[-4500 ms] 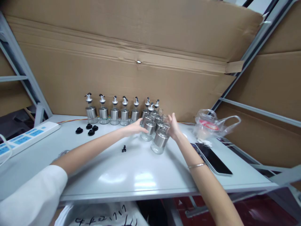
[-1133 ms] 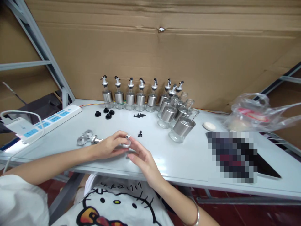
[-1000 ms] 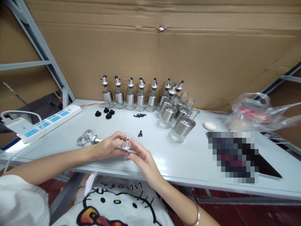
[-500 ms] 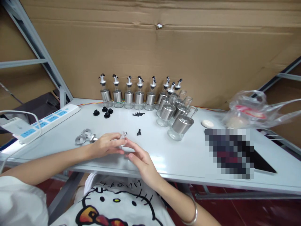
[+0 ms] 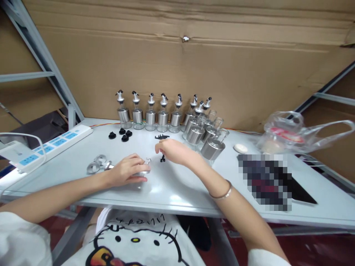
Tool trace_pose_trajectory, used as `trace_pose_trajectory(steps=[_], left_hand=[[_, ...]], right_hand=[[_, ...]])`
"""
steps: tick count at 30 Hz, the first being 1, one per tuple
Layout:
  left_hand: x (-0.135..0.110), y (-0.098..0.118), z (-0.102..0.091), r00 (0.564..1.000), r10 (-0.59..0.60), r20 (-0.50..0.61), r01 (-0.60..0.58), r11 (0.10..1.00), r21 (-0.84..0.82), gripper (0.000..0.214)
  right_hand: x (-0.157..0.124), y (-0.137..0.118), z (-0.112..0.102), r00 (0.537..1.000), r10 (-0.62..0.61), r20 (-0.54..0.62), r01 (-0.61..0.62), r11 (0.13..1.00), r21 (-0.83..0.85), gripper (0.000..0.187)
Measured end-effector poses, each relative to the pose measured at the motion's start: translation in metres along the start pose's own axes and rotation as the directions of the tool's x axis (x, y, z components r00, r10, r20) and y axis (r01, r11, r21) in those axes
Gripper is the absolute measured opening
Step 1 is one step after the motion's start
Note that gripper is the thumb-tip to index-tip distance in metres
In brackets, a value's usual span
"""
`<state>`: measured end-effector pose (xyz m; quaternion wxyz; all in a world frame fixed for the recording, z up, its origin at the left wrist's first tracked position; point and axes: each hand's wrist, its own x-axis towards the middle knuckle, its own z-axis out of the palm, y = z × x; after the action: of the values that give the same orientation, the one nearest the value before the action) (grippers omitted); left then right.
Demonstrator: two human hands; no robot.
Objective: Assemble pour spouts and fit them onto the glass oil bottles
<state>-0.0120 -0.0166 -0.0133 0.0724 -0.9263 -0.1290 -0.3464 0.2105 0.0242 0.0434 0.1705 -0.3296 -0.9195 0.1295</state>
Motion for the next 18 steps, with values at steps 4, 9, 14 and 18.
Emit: trace_pose_trajectory(steps=[4, 9, 14, 18], left_hand=[[0.0, -0.001, -0.002, 1.0, 0.014, -0.027, -0.013, 1.0, 0.023, 0.025], [0.001, -0.001, -0.003, 0.999, 0.023, -0.033, -0.021, 0.998, 0.053, 0.025], [-0.002, -0.002, -0.002, 1.0, -0.01, 0.021, 0.009, 0.999, 0.052, 0.026], [-0.002, -0.002, -0.002, 1.0, 0.001, 0.021, -0.003, 0.998, 0.068, 0.026]], right_hand=[[0.003, 0.035, 0.012, 0.996, 0.029, 0.087, -0.029, 1.0, 0.002, 0.026], [-0.008, 0.048, 0.016, 0.993, 0.09, 0.077, -0.1, 0.984, 0.146, 0.019], [-0.005, 0.047, 0.02, 0.996, 0.062, 0.064, -0.072, 0.983, 0.169, 0.016], [-0.003, 0.047, 0.024, 0.997, 0.047, 0.059, -0.054, 0.989, 0.14, 0.013]])
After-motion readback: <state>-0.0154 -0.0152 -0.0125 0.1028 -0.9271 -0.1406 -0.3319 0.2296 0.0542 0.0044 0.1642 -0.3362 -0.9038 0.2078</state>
